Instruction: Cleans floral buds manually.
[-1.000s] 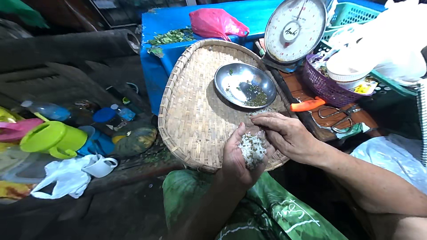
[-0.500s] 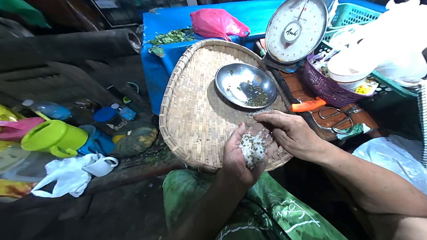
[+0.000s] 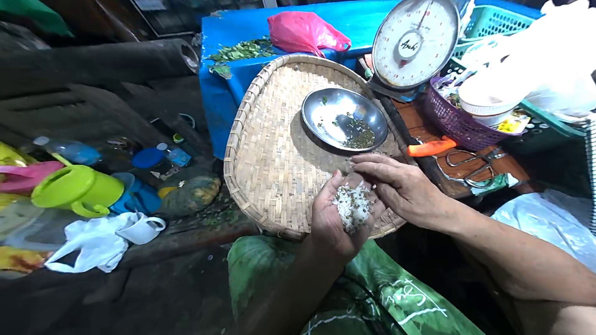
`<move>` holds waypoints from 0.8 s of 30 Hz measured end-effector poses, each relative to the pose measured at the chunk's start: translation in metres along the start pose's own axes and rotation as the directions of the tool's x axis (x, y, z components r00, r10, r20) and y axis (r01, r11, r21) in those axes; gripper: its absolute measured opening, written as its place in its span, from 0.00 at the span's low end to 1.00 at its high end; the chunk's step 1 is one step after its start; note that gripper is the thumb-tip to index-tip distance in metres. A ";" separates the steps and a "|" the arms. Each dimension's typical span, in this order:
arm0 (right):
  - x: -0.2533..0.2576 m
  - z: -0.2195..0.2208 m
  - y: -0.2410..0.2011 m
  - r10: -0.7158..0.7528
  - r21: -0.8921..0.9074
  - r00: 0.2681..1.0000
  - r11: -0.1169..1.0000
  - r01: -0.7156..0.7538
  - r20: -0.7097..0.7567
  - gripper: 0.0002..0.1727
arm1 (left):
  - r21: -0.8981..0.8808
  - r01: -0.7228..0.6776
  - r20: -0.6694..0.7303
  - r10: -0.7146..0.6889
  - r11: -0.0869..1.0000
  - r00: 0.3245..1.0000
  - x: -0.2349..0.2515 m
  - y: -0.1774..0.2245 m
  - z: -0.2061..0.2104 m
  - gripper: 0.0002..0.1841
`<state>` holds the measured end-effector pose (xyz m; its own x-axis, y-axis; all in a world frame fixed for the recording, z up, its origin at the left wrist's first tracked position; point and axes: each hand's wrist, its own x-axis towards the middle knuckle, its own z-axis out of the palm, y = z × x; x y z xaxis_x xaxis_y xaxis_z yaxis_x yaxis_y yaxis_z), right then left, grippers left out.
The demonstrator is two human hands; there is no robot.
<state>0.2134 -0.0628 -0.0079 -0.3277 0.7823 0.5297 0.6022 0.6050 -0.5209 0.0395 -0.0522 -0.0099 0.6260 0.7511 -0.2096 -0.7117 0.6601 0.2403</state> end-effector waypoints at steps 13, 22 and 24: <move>-0.005 0.006 -0.008 -0.252 -0.063 0.962 0.967 0.247 -0.104 0.17 | -0.117 -0.121 0.089 0.132 0.986 0.987 0.002 0.004 0.000 0.30; -0.015 0.027 -0.009 -0.377 -0.184 0.925 0.907 0.379 0.050 0.25 | 0.210 -0.316 0.206 0.274 0.925 0.939 0.000 0.004 -0.021 0.22; -0.013 0.028 0.000 -0.357 -0.193 0.934 0.914 0.356 0.029 0.26 | 0.225 -0.301 0.113 0.282 0.927 0.953 -0.003 0.002 -0.011 0.20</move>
<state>0.1979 -0.0688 -0.0336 -0.5422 0.5185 0.6612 0.5745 0.8030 -0.1585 0.0322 -0.0534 -0.0189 0.4316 0.9017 -0.0247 -0.7760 0.3851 0.4994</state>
